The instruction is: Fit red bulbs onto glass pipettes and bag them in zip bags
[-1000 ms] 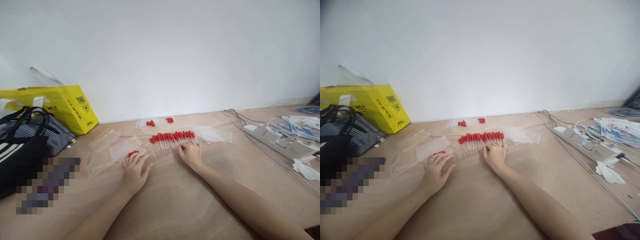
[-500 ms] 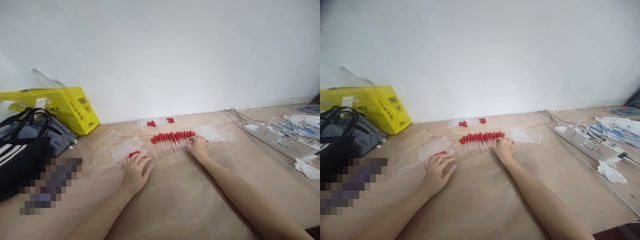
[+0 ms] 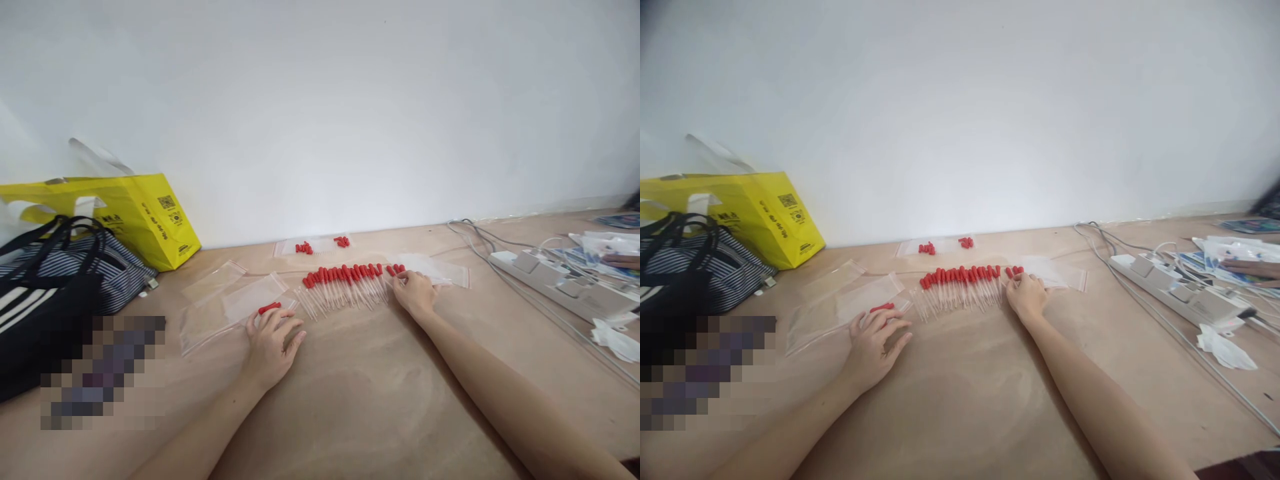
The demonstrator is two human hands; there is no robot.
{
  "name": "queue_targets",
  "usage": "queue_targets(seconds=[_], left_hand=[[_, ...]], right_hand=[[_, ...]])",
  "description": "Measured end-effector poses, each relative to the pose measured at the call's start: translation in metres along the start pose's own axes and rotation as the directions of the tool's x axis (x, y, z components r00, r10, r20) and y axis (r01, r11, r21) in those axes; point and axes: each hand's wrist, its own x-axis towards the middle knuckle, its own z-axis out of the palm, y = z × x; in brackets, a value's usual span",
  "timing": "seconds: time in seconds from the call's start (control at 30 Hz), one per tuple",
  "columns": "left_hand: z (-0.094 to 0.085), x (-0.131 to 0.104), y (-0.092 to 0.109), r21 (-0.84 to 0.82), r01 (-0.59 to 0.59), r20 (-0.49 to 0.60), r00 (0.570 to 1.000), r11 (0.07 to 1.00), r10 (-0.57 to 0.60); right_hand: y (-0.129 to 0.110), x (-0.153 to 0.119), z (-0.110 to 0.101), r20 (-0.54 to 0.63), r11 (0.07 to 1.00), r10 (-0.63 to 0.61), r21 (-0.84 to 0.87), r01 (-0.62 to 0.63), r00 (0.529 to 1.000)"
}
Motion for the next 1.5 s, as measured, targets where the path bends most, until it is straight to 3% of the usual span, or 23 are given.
queue_targets(seconds=[0.37,0.57,0.77,0.97,1.13,1.23,1.33,1.4,1.5], left_hand=[[0.0,0.0,0.001,0.011,0.009,0.001,1.0,1.0,-0.009],[-0.006,0.006,-0.016,0.091,0.155,-0.104,0.984,0.984,-0.145],[-0.009,0.007,-0.046,0.166,0.268,-0.092,0.962,0.949,-0.256],[-0.006,0.008,-0.044,0.166,0.247,-0.041,0.969,0.955,-0.244],[-0.008,0.013,-0.046,0.19,0.337,-0.05,0.942,0.922,-0.333],[-0.012,0.014,-0.047,0.176,0.365,-0.025,0.93,0.914,-0.367],[-0.015,0.013,-0.039,0.178,0.301,-0.017,0.953,0.937,-0.303],[-0.015,0.012,-0.03,0.164,0.2,0.01,0.979,0.966,-0.204],[-0.012,0.011,-0.017,0.172,0.068,0.081,0.993,0.983,-0.083]], right_hand=[[0.007,0.004,0.004,0.077,0.997,0.011,-0.077,-0.005,0.997],[0.009,0.011,0.003,0.045,0.992,0.01,-0.127,-0.005,0.999],[0.011,0.013,0.001,0.073,0.974,-0.038,-0.22,0.054,0.997],[0.004,0.008,0.001,0.086,0.96,-0.077,-0.263,0.097,0.993],[-0.003,-0.006,-0.005,0.012,0.951,-0.187,-0.247,0.184,0.982],[-0.009,-0.03,-0.008,-0.079,0.911,-0.403,-0.135,0.391,0.912],[-0.014,-0.059,-0.009,-0.061,0.774,-0.629,0.048,0.631,0.775],[-0.016,-0.074,-0.009,-0.024,0.689,-0.713,0.159,0.707,0.701],[-0.018,-0.084,-0.01,-0.007,0.625,-0.764,0.241,0.743,0.645]])
